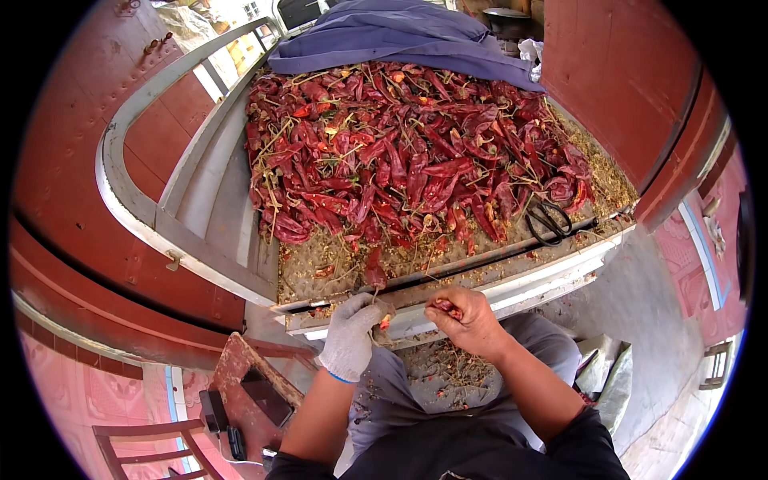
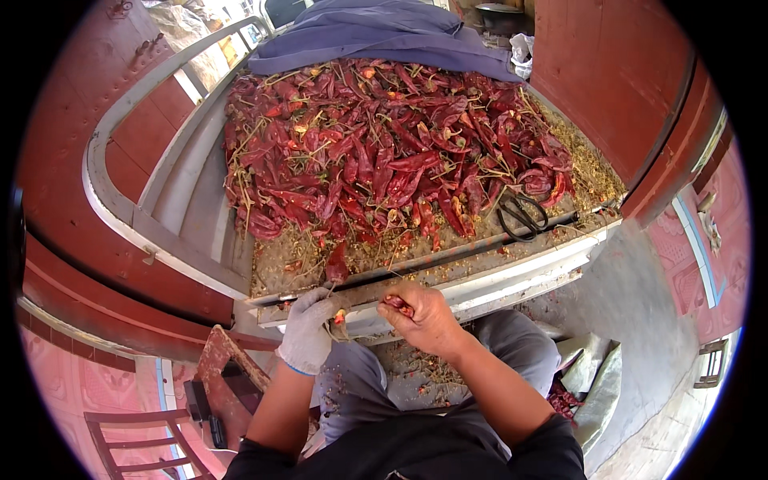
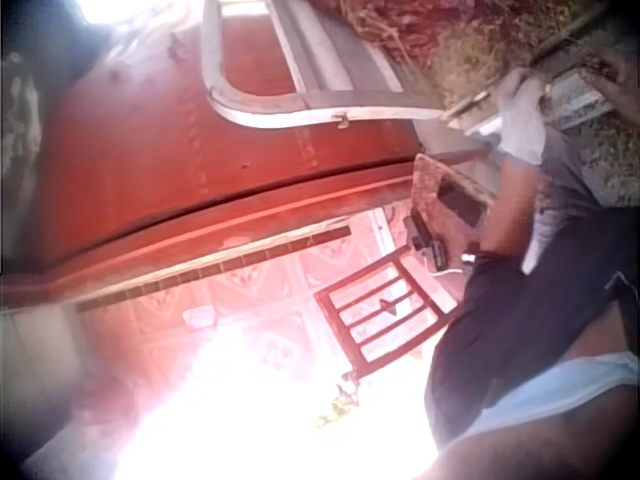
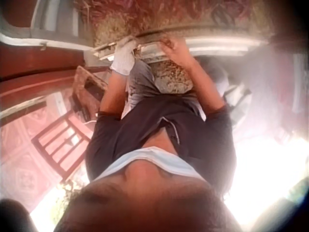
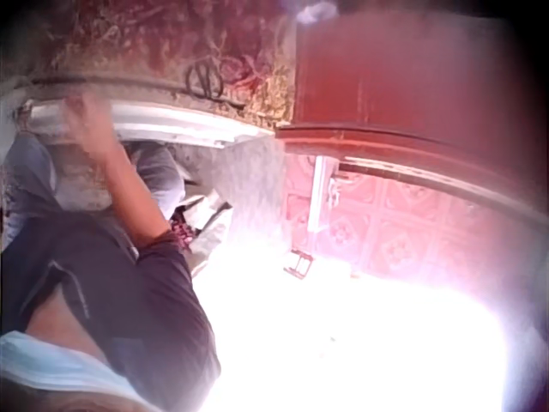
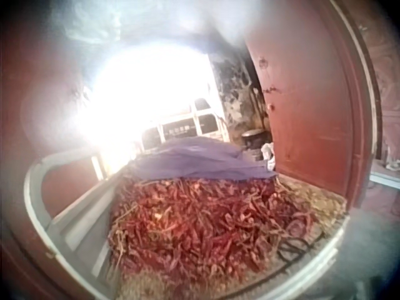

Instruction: The person sits in front of a large pile of dried red chili peppers and repeatedly picks up individual peppers, removes the stems by hand, and places the de-stemmed peppers into a sack on the ground.

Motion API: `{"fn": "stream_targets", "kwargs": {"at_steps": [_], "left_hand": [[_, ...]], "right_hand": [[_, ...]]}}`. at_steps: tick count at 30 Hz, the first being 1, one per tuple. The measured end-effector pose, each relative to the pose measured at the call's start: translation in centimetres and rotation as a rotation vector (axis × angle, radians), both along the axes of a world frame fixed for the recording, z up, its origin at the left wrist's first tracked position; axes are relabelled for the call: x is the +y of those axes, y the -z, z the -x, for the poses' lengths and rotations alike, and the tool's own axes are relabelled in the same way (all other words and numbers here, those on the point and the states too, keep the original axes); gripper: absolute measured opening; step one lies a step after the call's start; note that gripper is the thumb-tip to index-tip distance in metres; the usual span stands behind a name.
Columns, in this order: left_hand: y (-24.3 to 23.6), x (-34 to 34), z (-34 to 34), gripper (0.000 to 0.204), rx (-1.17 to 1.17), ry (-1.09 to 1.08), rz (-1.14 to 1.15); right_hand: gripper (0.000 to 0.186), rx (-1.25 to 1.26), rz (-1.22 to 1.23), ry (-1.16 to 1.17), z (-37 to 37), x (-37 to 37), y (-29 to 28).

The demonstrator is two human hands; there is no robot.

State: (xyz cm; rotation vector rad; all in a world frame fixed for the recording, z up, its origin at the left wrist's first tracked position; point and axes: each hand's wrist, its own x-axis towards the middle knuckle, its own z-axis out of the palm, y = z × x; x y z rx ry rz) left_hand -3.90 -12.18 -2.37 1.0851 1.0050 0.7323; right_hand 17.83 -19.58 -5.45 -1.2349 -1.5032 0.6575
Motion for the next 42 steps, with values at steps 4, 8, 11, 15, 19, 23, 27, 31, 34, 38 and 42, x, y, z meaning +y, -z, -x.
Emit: {"fn": "stream_targets", "kwargs": {"at_steps": [4, 8, 11, 15, 19, 23, 27, 31, 34, 38, 42], "left_hand": [[-1.3, -2.1, 1.0, 0.017, 0.074, 0.126, -0.293], [-3.2, -2.6, 1.8, 0.013, 0.08, 0.367, -0.122], [-2.8, -2.4, 3.1, 0.012, 0.163, 0.32, -0.25], [-3.4, -2.8, 2.8, 0.012, 0.344, 0.239, -0.48], [-2.9, -3.5, 0.6, 0.01, 0.305, 0.228, -0.639], [-2.6, -3.5, 0.3, 0.01, 0.381, 0.362, -0.846], [-1.7, -4.1, 0.2, 0.014, 0.358, 0.351, -0.602], [-0.4, -6.2, -0.4, 0.017, -0.092, 0.138, 0.113], [0.5, -7.8, -1.7, 0.017, -0.453, 0.012, 0.351], [2.6, -8.0, -1.7, 0.02, -0.598, 0.046, 0.412], [1.1, -6.9, -1.4, 0.033, 0.066, 0.229, -0.232]], "right_hand": [[0.043, -0.177, -0.11, 0.04, 2.1, 2.8, -1.5], [0.036, -0.186, -0.055, -0.091, 2.9, 2.8, -2.2], [0.02, -0.145, -0.071, -0.114, 2.3, 1.7, -3.1], [0.014, -0.237, -0.139, -0.13, 1.4, 0.3, -3.4], [0.016, -0.306, 0.17, -0.241, 0.9, -1.7, -4.4], [0.028, 0.01, 0.351, -0.296, 0.7, -3.1, -2.7], [0.03, 0.167, 0.476, -0.405, 0.7, -4.1, -2.7], [0.019, 0.262, 0.462, -0.438, 0.5, -4.4, -2.7], [0.018, 0.392, 0.432, -0.438, 0.8, -4.9, -1.7], [0.019, 0.464, 0.438, -0.42, 0.4, -5.6, -0.7], [0.022, 0.414, 0.568, -0.463, -1.0, -5.5, -1.1]]}}
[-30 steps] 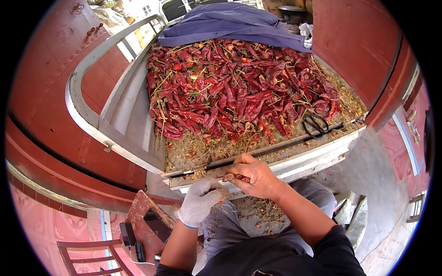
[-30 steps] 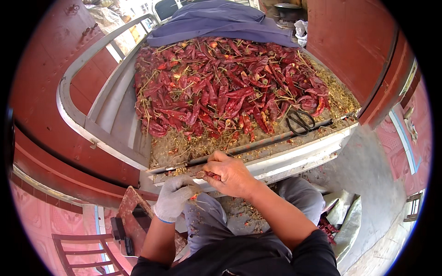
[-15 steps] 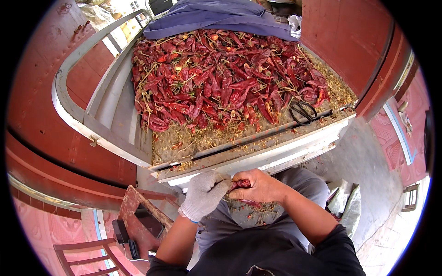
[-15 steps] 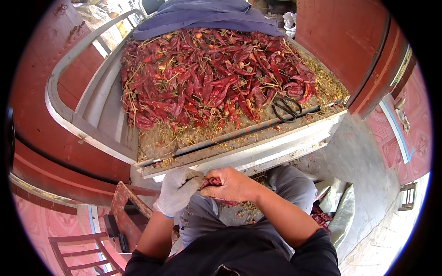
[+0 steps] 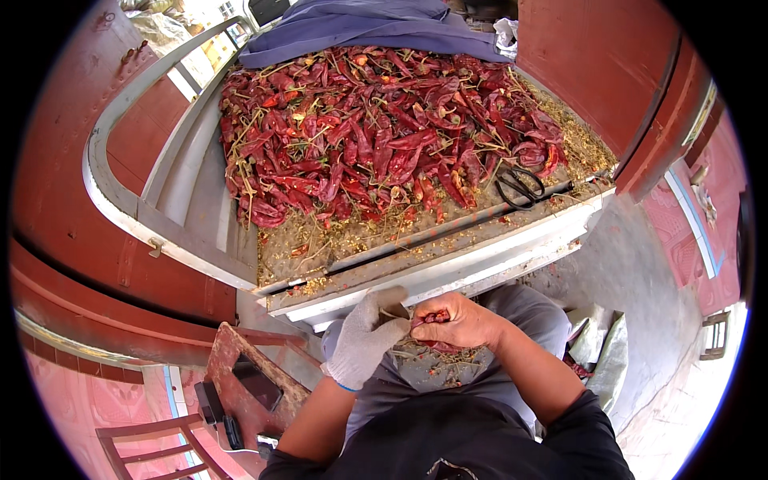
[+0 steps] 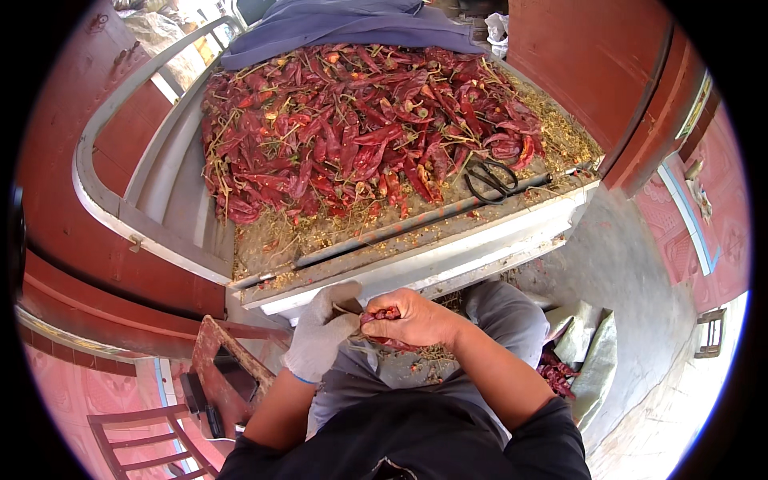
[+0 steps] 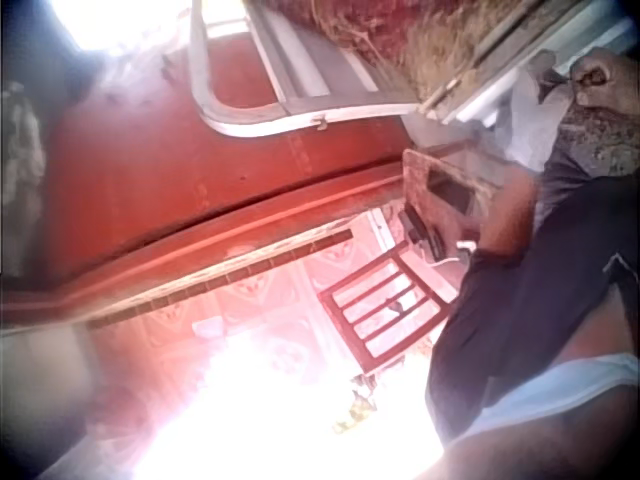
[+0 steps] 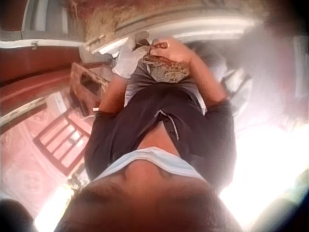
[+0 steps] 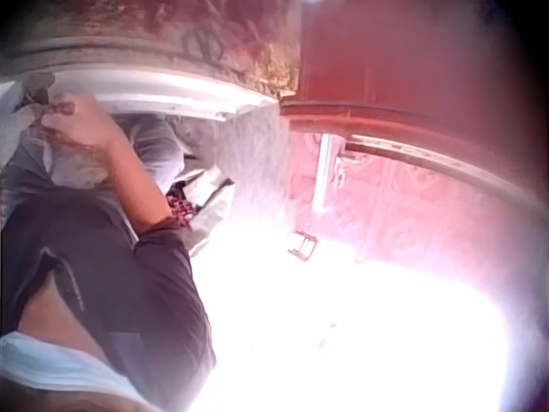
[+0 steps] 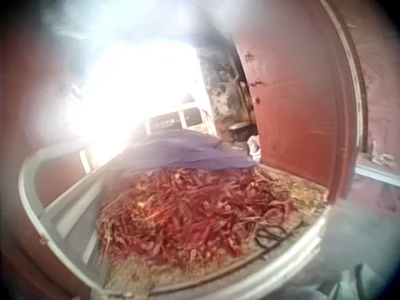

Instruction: The person sits in front of a large pile of dried red chili peppers and repeatedly picks up individual peppers, removes the stems by hand, and places the de-stemmed peppers into a sack on the ground.

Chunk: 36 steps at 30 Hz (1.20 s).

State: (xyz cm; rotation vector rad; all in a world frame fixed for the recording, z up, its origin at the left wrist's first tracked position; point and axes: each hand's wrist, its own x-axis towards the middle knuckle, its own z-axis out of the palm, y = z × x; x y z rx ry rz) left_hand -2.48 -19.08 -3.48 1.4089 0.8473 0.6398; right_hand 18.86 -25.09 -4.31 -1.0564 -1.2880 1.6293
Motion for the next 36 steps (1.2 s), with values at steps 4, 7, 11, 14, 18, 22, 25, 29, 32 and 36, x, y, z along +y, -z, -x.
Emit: {"fn": "stream_targets", "kwargs": {"at_steps": [4, 7, 11, 14, 18, 22, 25, 29, 32, 36], "left_hand": [[-3.3, 2.3, 0.4, 0.033, 0.369, 0.383, -0.839], [-5.0, 3.0, -0.1, 0.024, 0.666, 0.655, -1.01], [-3.9, 2.7, 0.4, 0.021, 0.582, 0.478, -1.102], [-1.5, 1.0, 0.0, 0.017, 0.329, 0.175, -0.824], [1.8, -2.0, -1.3, 0.019, 0.087, -0.104, -0.031], [3.0, 0.1, -1.0, 0.031, 0.465, 0.206, -0.37], [1.7, 0.7, -0.4, 0.041, 0.693, 0.439, -1.007], [-4.3, 4.5, -2.9, 0.035, 0.728, 0.284, -0.762], [-3.5, 10.7, -4.3, 0.035, 0.635, -0.023, -0.924], [-4.6, 15.6, -9.2, 0.047, 0.74, -0.14, -1.147]], "right_hand": [[0.023, -0.122, 0.031, -0.117, -1.3, 0.1, -1.0], [0.022, -0.205, -0.147, -0.133, -1.5, 0.5, -0.6], [0.02, -0.029, -0.147, 0.016, -0.3, -0.3, 0.1], [0.017, 0.173, -0.058, 0.206, 1.4, -1.6, 1.3], [0.015, 0.216, 0.001, 0.382, 1.9, -2.9, 1.0], [0.016, 0.106, 0.099, 0.529, -2.4, -6.4, 0.3], [0.01, 0.058, 0.157, 0.731, -8.0, -12.5, 1.8], [0.021, -0.429, 0.242, 1.066, -15.7, -22.9, 9.9], [0.047, -1.09, 0.495, 0.961, -17.7, -29.6, 14.9], [0.057, -1.229, 0.546, 1.023, -16.6, -33.7, 19.0]]}}
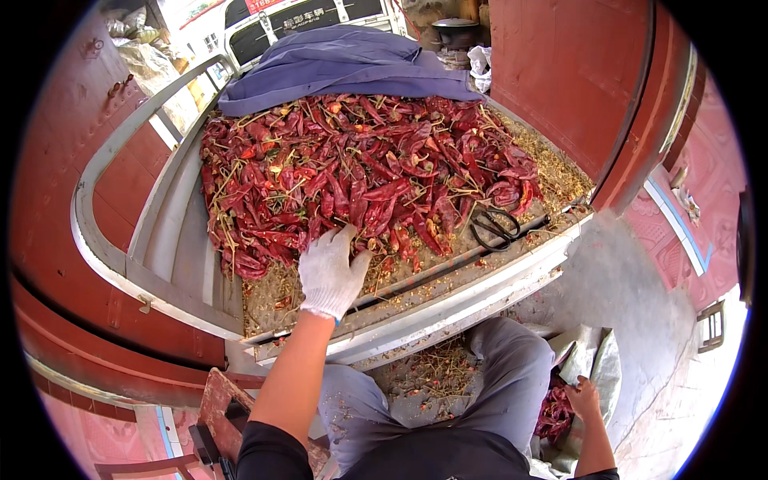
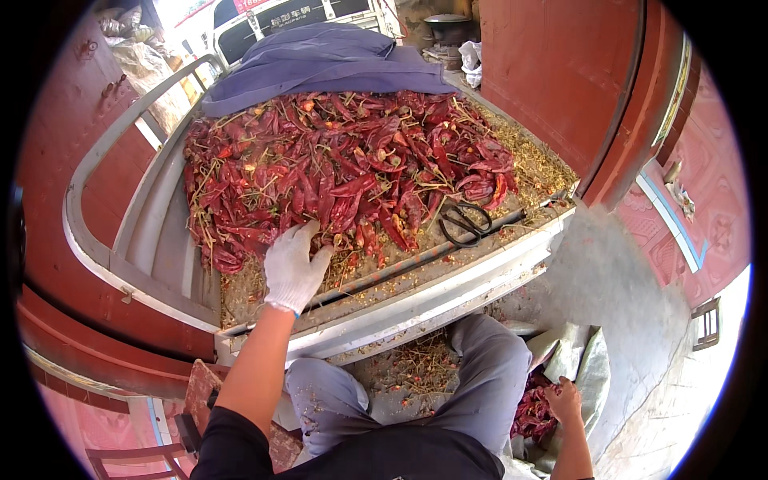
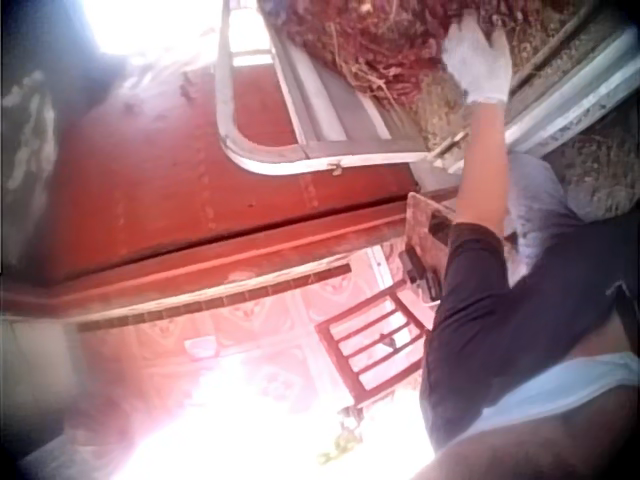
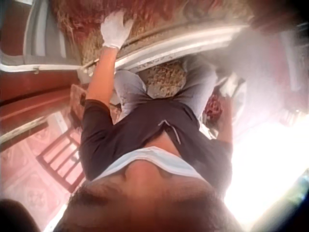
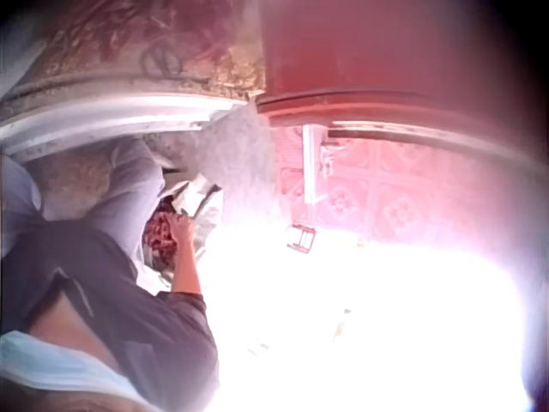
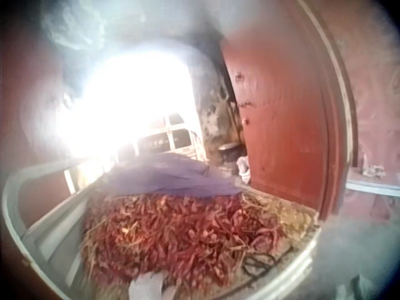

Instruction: The person sits in front of a large pile of dried red chili peppers and repeatedly picks up individual peppers, removes the stems by hand, and places the de-stemmed peppers into a sack on the ground.

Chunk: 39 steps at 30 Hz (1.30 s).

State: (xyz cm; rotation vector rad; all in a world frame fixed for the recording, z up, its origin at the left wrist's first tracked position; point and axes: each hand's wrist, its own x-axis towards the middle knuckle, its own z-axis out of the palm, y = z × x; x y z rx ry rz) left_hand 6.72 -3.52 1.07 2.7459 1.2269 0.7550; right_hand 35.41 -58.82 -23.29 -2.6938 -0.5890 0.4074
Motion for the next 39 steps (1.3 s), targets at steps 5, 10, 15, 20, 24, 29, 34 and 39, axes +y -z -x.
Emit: {"fn": "stream_targets", "kwargs": {"at_steps": [5, 10, 15, 20, 24, 29, 34, 39], "left_hand": [[0.4, 2.9, -4.8, 0.058, 0.091, -0.047, -0.261], [1.5, 5.6, -3.1, 0.033, 0.316, -0.018, -0.179], [1.7, 7.1, 3.3, 0.024, 0.14, -0.062, -0.195], [-0.7, 6.0, 5.9, 0.032, -0.323, -0.211, 0.375], [0.1, 5.7, 7.5, 0.034, -0.463, -0.132, 0.264], [0.5, 4.5, 7.6, 0.033, -0.722, -0.15, 0.513], [-1.2, 0.9, 7.2, 0.03, -0.493, -0.073, 0.324], [-2.6, -5.6, 6.9, 0.026, -0.113, 0.2, 0.3]], "right_hand": [[0.033, 0.226, -0.209, 0.064, 0.9, 1.9, -0.1], [0.027, 0.261, -0.261, 0.037, -0.3, 2.3, 1.8], [0.025, 0.207, -0.345, 0.048, -2.0, 5.2, -0.2], [0.023, 0.088, -0.561, -0.058, -4.3, 12.4, -3.7], [0.022, 0.215, -0.784, -0.218, 1.2, 23.2, -10.2], [0.026, 0.39, -0.787, -0.619, 9.4, 33.5, -17.2], [0.037, 0.003, -0.898, -0.84, 14.7, 39.4, -20.7], [0.037, -0.537, -0.892, -1.094, 16.9, 41.0, -25.4]]}}
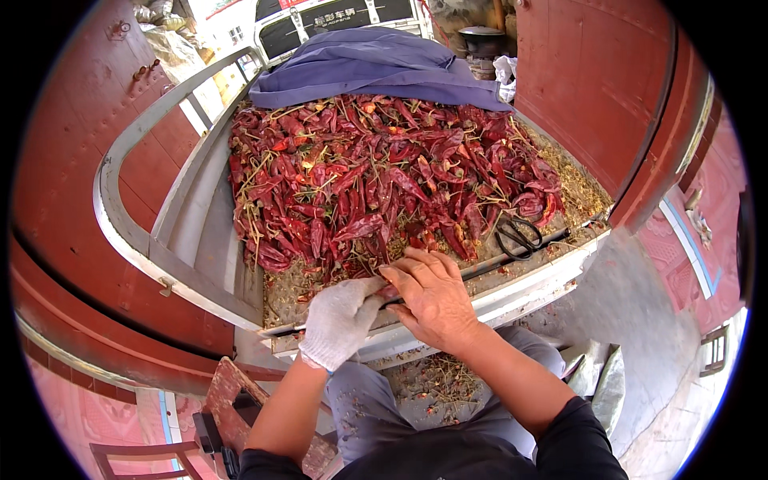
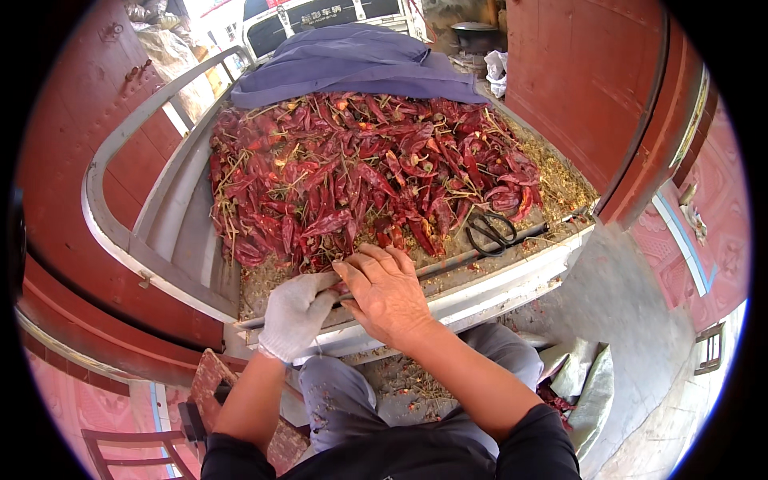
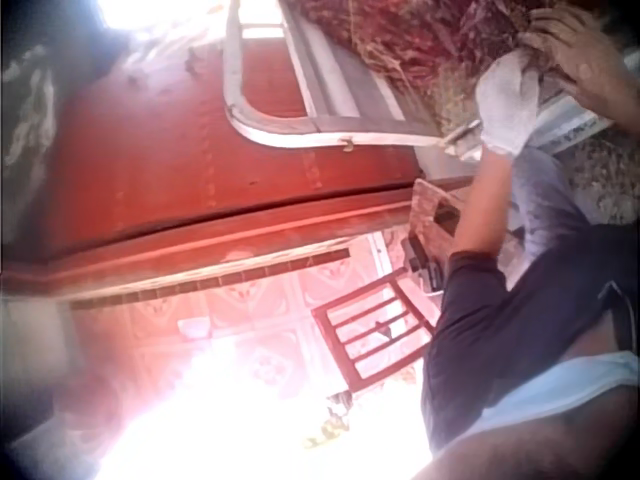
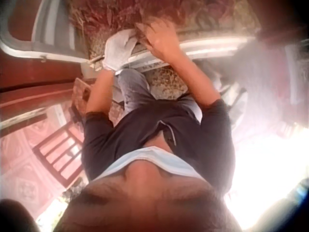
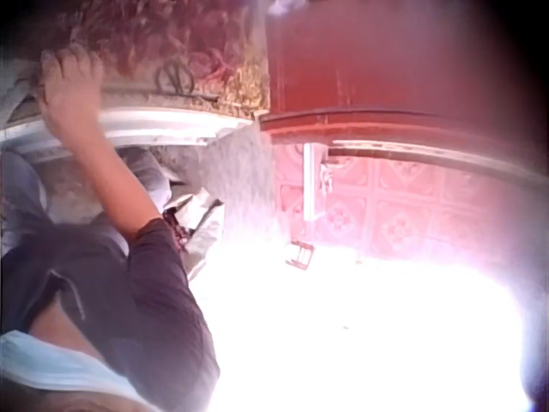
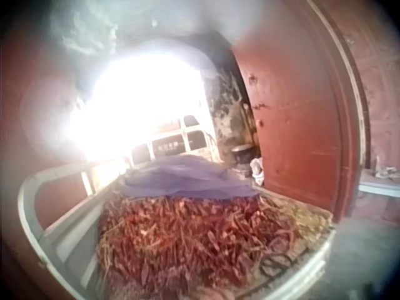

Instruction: The person sits in front of a large pile of dried red chili peppers and repeatedly picks up individual peppers, removes the stems by hand, and places the de-stemmed peppers into a sack on the ground.

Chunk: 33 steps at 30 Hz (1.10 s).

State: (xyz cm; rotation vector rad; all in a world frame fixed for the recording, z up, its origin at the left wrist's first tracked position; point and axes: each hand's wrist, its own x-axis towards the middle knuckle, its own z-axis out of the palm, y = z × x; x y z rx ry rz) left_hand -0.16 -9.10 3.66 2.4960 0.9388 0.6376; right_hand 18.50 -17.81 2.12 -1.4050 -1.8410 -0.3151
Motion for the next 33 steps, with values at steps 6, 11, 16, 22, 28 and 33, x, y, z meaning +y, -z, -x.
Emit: {"fn": "stream_targets", "kwargs": {"at_steps": [6, 11, 16, 22, 28, 33], "left_hand": [[-1.2, -2.7, 1.5, 0.04, 0.095, 0.029, -0.065], [1.4, -2.8, 2.8, 0.025, 0.238, 0.206, -0.286], [1.3, -3.7, 2.4, 0.024, 0.327, 0.223, -0.231], [0.9, -3.8, 2.9, 0.023, 0.199, 0.352, -0.089], [1.2, -3.3, 3.8, 0.018, 0.154, 0.525, 0.045], [4.0, -4.9, 4.8, 0.012, -0.225, 0.429, 0.802]], "right_hand": [[0.02, 0.025, 0.387, -0.151, -2.0, -2.0, 2.7], [0.02, -0.02, 0.452, -0.215, -2.4, -3.5, 2.6], [0.027, -0.105, 0.536, -0.299, -1.6, -3.9, 1.6], [0.029, -0.02, 0.71, -0.419, -1.2, -3.8, 0.7], [0.028, 0.047, 0.855, -0.598, -1.1, -3.5, 0.2], [0.034, 0.999, 1.169, -0.723, -0.2, -5.5, 3.2]]}}
